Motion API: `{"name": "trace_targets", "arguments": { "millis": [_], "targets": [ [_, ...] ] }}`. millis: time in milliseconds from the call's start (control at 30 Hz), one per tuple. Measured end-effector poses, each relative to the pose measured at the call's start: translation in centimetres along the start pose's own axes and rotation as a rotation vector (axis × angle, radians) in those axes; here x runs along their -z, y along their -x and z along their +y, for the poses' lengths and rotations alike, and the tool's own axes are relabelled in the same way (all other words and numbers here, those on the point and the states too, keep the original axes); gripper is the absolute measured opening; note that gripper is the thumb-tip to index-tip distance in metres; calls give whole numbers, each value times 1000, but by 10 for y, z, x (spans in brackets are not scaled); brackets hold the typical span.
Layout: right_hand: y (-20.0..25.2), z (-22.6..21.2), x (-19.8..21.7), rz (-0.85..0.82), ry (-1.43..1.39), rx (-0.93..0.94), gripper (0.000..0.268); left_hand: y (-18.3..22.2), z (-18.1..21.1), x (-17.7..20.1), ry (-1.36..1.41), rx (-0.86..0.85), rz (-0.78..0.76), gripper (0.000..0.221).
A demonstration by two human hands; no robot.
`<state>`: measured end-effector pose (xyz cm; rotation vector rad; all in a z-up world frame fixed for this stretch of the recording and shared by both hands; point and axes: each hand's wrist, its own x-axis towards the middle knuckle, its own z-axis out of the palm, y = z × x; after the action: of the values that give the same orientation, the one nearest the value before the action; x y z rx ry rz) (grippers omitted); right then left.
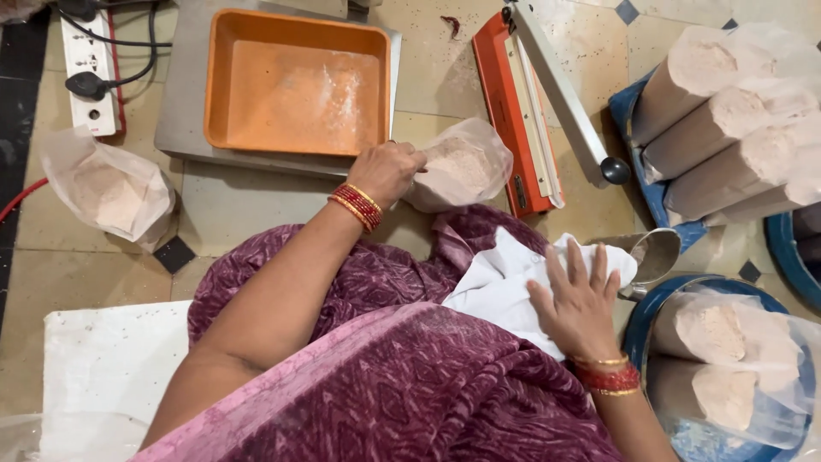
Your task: The person weighs bags of light-colored powder on a digital scale, fills them using a scoop and a metal pitcher from an industrial dispenser, and seals the plastic bags using a heat-sealing machine.
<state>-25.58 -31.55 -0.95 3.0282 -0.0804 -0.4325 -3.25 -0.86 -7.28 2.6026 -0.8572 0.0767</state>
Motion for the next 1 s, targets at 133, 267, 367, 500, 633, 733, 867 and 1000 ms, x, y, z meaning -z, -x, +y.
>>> {"name": "trace_targets", "arguments": {
  "millis": [133,267,367,500,633,733,867,1000],
  "targets": [
    [38,22,-12,261,-104,120,63,-4,0,4,28,-8,15,16],
    [26,56,-17,294,8,135,37,0,1,10,41,-7,-2,16],
    [-35,18,61,529,59,266,32,0,2,11,45,-32,29,16],
    [-134,-72,119,731,-31,533,22,-3,-1,5,15,-36,9,14],
    [-224,-135,92,519,105,850,30,-3,-8,-5,15,-76,60,12],
    [-250,-148,77,304,257,919,17,-4,-11,-10,29,-91,63,12],
    [-254,-140,81,193,399,882,13,-2,-6,-9,47,-95,85,13],
    [-265,-101,72,197,444,785,18,-2,-3,-5,51,-73,118,12]
  ]
}}
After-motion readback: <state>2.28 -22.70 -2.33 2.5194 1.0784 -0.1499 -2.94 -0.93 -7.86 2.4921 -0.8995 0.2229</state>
